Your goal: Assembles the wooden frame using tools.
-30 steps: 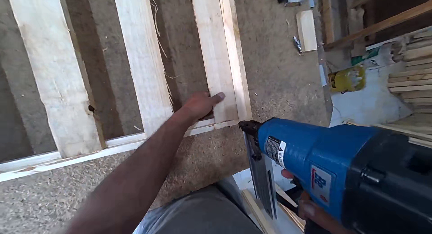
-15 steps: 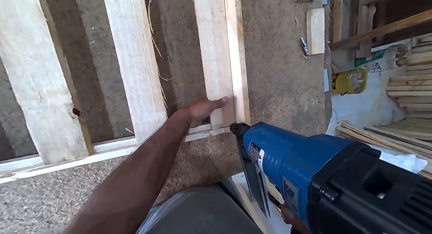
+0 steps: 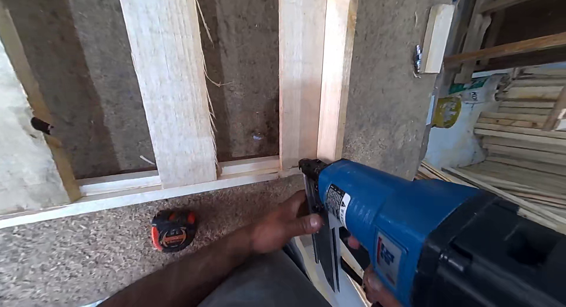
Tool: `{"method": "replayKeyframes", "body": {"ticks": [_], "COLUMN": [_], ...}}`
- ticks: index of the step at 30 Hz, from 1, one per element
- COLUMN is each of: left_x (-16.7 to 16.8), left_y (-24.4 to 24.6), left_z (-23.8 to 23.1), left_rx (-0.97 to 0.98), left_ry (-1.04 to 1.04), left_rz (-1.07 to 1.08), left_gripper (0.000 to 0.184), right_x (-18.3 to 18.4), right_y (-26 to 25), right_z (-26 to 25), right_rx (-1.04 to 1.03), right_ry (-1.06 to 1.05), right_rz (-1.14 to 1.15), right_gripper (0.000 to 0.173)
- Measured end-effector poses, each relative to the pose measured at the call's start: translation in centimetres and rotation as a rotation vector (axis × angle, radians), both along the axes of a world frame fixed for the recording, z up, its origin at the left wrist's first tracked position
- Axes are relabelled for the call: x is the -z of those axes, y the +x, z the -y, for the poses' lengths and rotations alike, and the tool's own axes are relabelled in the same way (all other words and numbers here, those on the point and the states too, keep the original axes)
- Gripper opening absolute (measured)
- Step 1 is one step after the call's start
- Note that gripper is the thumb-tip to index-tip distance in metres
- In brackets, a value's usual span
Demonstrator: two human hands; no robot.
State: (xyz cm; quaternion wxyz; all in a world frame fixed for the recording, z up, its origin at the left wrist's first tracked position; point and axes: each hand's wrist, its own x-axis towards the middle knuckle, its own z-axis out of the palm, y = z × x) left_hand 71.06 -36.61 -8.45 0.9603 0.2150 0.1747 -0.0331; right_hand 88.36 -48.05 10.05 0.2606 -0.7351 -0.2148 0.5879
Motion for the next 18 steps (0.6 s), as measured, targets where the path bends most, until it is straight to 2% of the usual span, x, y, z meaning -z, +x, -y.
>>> {"method": "replayKeyframes", "body": {"ticks": [2, 7, 9, 11, 15, 18], "left_x": [0.1, 0.3, 0.3, 0.3, 0.0, -0.4], "left_y": [0.1, -0.1, 0.0, 0.1, -0.3, -0.6], "left_z": [0.0, 0.0, -0.1, -0.3, -0.7, -1.2], "left_rx": [0.018, 0.024, 0.036, 0.061, 0.105, 0.119], "left_ry": [0.016, 0.006, 0.002, 0.004, 0.021, 0.059], "left_rz": [-0.005, 0.018, 0.023, 0.022, 0.027, 0.017], "left_gripper": [0.093, 0.088, 0.087, 0.083, 0.08, 0.081], "right_x": [-0.2, -1.1, -0.6, -0.8, -1.4, -2.1], "right_y": [-0.5, -1.4, -1.2, -1.5, -1.2, -1.3], "right_z": [-0.7, -0.7, -0.1, -1.2, -2.8, -4.5], "right_rx": [0.031, 0.031, 0.042, 0.061, 0.089, 0.205], "right_ry": [-0.028, -0.127, -0.143, -0.112, 0.017, 0.019], "right_rz": [0.031, 0.104, 0.068, 0.075, 0.097, 0.09], "right_gripper": [0.036, 0.036, 0.027, 0.02, 0.026, 0.021]}}
